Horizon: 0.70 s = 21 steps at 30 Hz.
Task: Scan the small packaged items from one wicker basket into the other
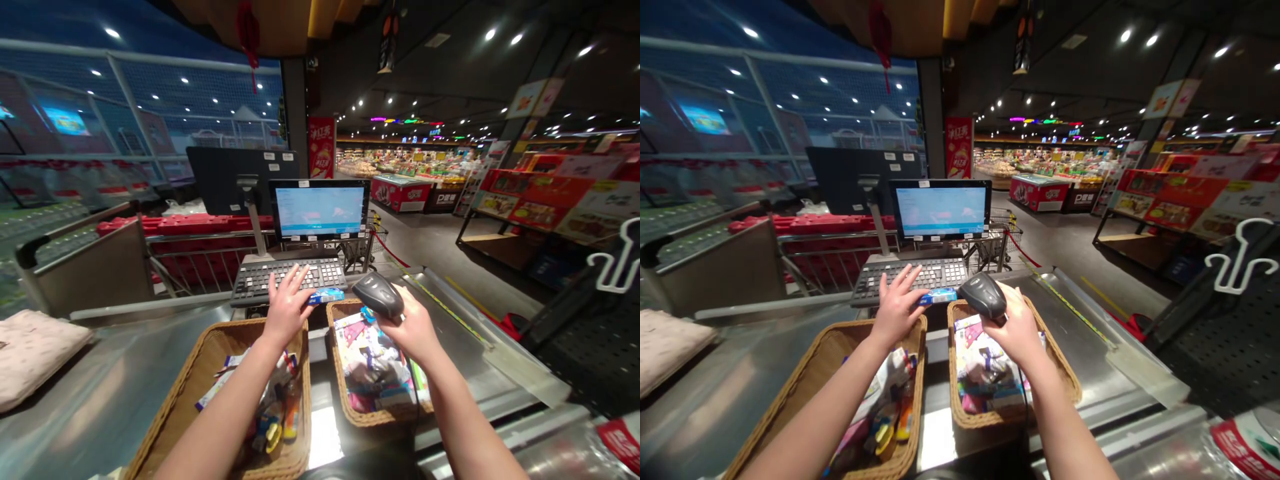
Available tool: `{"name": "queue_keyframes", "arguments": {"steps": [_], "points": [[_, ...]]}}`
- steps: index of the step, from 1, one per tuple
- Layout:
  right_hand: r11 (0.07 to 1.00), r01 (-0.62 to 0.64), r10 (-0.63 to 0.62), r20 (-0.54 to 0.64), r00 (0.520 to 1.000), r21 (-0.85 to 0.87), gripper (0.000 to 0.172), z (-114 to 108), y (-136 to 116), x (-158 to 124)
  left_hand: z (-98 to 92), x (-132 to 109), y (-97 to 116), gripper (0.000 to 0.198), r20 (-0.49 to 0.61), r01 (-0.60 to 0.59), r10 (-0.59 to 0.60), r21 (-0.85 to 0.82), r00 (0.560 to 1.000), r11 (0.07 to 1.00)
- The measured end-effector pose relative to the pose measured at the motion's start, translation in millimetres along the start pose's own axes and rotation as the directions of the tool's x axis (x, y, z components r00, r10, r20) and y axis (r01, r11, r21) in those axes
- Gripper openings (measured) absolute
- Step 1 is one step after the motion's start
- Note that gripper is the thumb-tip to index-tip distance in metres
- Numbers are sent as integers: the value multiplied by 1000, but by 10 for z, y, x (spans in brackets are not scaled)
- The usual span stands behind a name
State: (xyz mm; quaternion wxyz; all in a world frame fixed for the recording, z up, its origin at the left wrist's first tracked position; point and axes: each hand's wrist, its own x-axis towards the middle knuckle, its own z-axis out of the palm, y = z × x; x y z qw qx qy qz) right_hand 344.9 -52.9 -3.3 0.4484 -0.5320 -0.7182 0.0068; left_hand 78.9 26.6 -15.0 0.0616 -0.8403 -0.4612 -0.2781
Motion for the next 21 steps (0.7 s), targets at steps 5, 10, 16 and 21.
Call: {"name": "queue_keyframes", "arguments": {"steps": [5, 10, 16, 21], "points": [[996, 82, -83, 33, 996, 26, 38, 136, -213, 112, -163, -64, -159, 21, -52, 26, -23, 56, 998, 998], [990, 135, -139, 77, 987, 52, 37, 279, -406, 143, -312, -99, -317, 21, -152, 23, -8, 95, 988, 995], [983, 155, -170, 151, 974, 102, 43, 398, -562, 88, -458, -71, -465, 22, -295, -26, 63, 128, 953, 991], [984, 139, -158, 184, 970, 109, 48, 435, -629, 37, -541, -31, -546, 18, -320, -27, 77, 158, 944, 987]]}}
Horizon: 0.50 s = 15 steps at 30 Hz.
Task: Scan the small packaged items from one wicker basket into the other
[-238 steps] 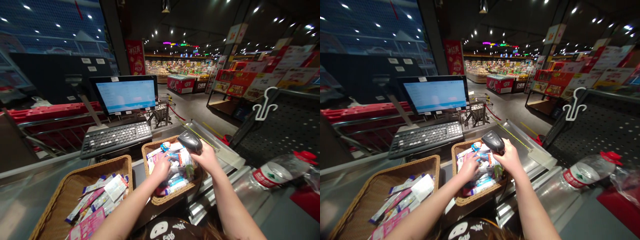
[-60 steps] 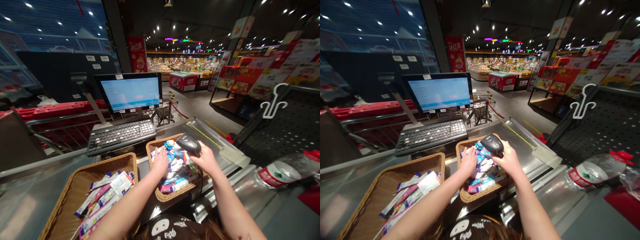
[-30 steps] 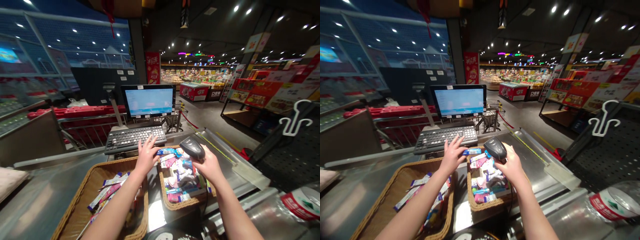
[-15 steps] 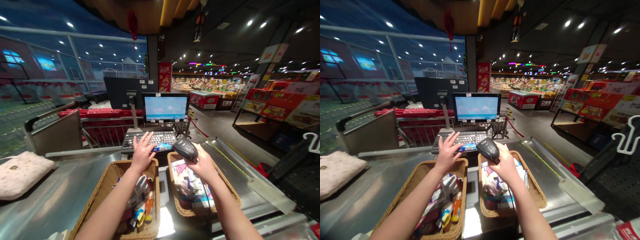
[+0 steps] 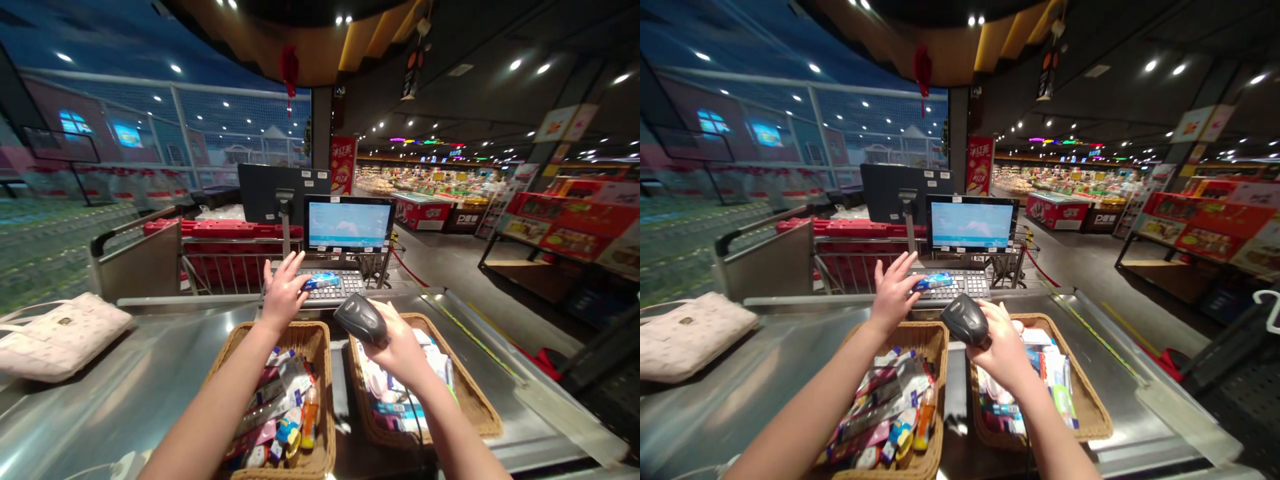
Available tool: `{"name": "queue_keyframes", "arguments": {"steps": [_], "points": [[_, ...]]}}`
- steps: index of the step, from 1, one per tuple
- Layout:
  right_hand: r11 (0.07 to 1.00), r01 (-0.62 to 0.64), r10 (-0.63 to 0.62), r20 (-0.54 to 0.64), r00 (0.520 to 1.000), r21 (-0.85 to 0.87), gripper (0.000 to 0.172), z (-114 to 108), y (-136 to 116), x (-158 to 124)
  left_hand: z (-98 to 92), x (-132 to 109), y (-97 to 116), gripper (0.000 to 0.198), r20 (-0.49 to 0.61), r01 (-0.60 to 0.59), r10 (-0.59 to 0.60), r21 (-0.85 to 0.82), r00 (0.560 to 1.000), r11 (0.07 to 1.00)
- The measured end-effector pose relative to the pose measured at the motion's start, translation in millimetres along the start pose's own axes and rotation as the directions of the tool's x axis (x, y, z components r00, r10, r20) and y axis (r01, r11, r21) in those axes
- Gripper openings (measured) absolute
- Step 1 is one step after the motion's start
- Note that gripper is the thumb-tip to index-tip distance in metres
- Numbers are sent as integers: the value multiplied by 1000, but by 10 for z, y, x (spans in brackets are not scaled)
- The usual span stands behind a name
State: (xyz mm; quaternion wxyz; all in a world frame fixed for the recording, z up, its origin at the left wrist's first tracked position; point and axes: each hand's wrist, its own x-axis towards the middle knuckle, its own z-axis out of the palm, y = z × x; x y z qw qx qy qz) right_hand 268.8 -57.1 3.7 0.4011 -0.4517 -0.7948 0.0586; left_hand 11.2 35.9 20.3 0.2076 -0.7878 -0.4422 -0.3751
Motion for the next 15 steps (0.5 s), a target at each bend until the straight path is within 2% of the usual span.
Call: {"name": "queue_keyframes", "arguments": {"steps": [15], "points": [[999, 41, -41, 11, 999, 11, 53, 35, -58, -23, -52, -58, -76, 21, -16, -8, 9, 49, 1000, 999]]}}
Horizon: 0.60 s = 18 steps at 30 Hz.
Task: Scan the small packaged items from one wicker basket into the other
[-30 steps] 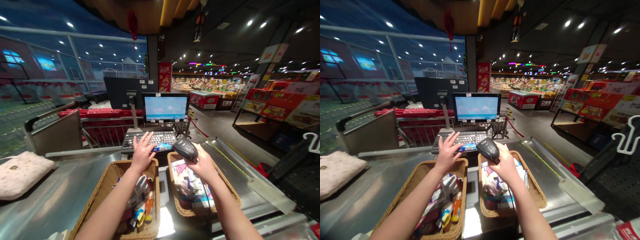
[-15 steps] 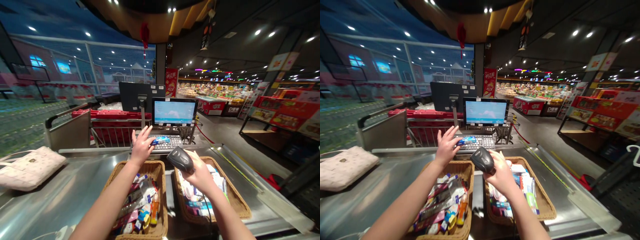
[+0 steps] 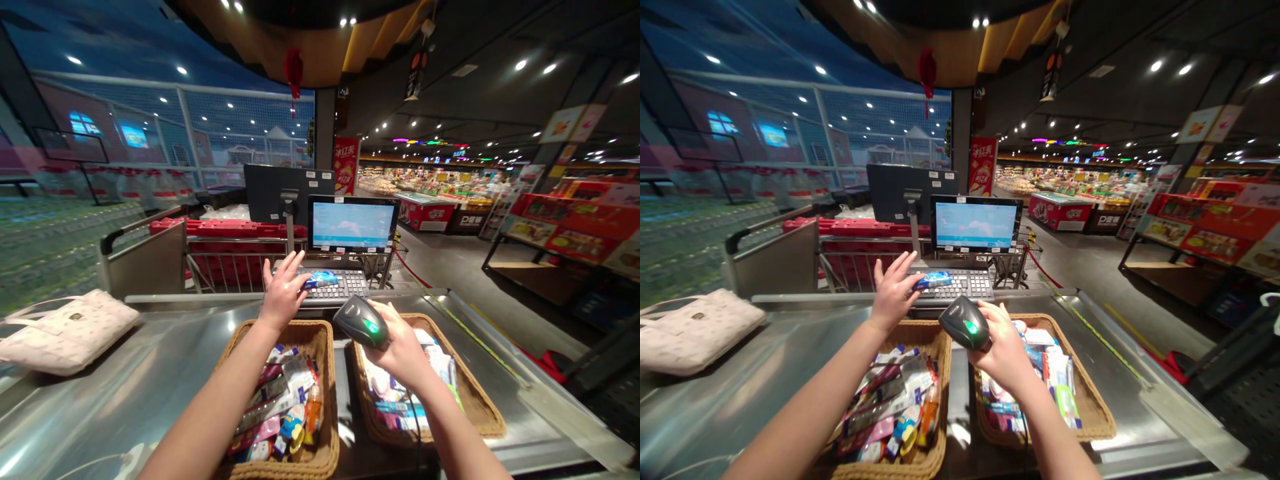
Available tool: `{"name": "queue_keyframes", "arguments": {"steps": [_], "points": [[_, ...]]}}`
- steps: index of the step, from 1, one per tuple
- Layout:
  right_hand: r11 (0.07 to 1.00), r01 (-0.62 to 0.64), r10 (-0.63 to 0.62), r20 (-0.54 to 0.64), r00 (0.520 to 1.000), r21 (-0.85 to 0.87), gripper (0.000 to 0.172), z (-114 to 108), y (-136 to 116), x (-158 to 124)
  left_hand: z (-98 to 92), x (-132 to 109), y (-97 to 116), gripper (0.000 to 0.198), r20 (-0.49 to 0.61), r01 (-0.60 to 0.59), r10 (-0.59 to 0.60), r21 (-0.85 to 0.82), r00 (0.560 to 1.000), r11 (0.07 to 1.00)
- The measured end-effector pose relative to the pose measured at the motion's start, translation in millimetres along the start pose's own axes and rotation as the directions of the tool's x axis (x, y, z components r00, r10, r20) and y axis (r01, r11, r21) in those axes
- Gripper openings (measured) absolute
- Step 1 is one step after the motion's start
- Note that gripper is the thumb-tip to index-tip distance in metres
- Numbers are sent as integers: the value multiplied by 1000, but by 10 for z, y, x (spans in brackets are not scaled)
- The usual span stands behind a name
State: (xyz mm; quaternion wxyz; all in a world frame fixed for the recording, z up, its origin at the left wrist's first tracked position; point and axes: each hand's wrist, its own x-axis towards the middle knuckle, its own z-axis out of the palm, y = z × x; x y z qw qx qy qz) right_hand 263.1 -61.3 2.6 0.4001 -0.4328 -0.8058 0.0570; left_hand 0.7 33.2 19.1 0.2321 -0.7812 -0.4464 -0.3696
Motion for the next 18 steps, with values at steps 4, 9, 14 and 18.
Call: {"name": "queue_keyframes", "arguments": {"steps": [4, 9, 14, 18], "points": [[1000, 8, -8, 0, 1000, -7, 50, 13, 1, -6, -21, -46, -1, 21, 2, 14, -14, -1, 1000, 1000], [1000, -2, 2, 27, 1000, -3, 41, 58, 19, -12, -43, -158, -19, 21, 28, 41, -41, -2, 999, 999], [999, 12, -14, 62, 998, 29, 37, 149, 10, -30, -68, -359, -60, 18, 64, 93, -92, 0, 994, 996], [998, 21, -26, 97, 995, 52, 39, 220, -34, -34, -65, -601, -102, 18, 110, 136, -136, 7, 985, 991]]}}
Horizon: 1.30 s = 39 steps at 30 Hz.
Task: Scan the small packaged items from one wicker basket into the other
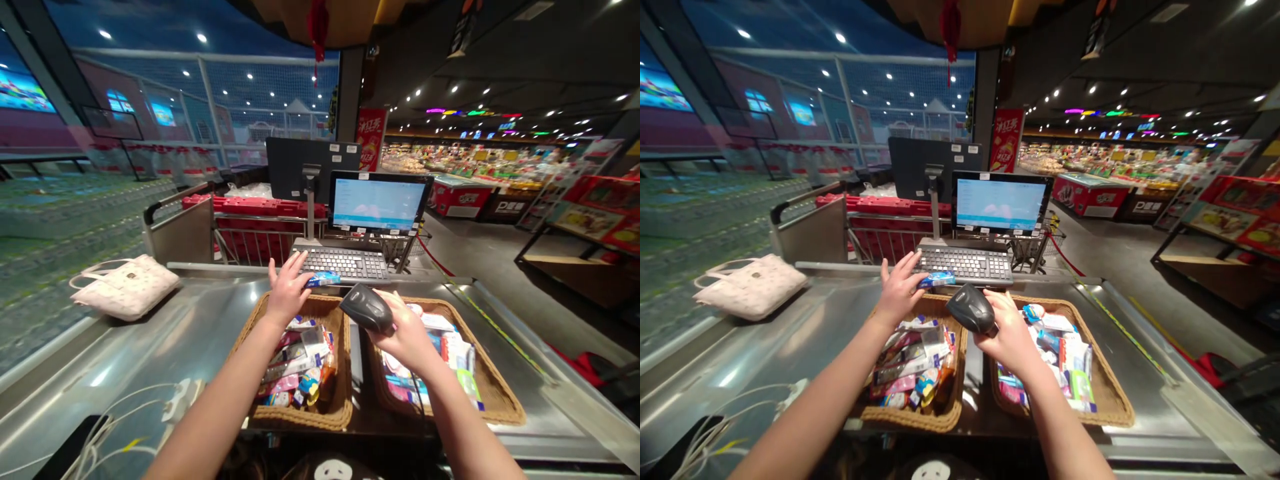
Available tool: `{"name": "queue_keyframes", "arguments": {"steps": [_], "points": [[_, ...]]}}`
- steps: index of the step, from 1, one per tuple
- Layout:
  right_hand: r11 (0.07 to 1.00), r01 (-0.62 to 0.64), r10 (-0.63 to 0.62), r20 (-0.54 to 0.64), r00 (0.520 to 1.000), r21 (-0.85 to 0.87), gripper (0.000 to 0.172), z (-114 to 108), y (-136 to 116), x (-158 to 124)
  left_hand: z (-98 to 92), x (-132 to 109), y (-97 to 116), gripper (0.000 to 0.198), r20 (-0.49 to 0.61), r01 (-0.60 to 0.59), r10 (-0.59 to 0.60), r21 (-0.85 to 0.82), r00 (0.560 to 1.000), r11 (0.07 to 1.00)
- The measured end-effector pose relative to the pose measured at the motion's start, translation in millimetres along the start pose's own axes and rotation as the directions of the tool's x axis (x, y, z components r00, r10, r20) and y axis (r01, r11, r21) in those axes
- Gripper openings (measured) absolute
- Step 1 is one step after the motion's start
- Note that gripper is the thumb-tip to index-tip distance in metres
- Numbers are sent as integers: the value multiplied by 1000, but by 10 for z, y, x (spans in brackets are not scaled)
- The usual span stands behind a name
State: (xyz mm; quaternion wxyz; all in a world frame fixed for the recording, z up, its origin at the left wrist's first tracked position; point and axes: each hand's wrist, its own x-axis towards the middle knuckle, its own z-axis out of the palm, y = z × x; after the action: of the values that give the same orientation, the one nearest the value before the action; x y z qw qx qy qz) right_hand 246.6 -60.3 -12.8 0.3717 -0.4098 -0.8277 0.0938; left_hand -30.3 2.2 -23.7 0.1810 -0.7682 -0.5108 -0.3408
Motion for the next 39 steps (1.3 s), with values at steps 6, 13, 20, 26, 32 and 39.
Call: {"name": "queue_keyframes", "arguments": {"steps": [6, 13, 20, 26, 32, 39], "points": [[998, 27, -29, 38, 999, 51, 38, 127, -38, -3, 41, -425, -76, 20, 127, 49, -48, -3, 991, 999], [998, -14, 8, 94, 996, 58, 36, 241, -121, -41, 38, -886, -126, 22, 268, 116, -105, -26, 958, 993], [996, -43, 34, 124, 992, 73, 35, 363, -124, -95, -10, -1240, -191, 30, 445, 131, -87, -70, 891, 989], [989, -75, 61, 110, 992, 127, 35, 462, -156, -119, -13, -1438, -251, 24, 628, 161, -80, -73, 774, 984], [986, -107, 90, 128, 988, 128, 38, 516, -203, -118, 66, -1611, -342, 21, 746, 208, -61, -106, 663, 972], [982, -132, 120, 93, 988, 137, 38, 544, -217, -139, 116, -1694, -359, 26, 841, 254, -77, -74, 535, 964]]}}
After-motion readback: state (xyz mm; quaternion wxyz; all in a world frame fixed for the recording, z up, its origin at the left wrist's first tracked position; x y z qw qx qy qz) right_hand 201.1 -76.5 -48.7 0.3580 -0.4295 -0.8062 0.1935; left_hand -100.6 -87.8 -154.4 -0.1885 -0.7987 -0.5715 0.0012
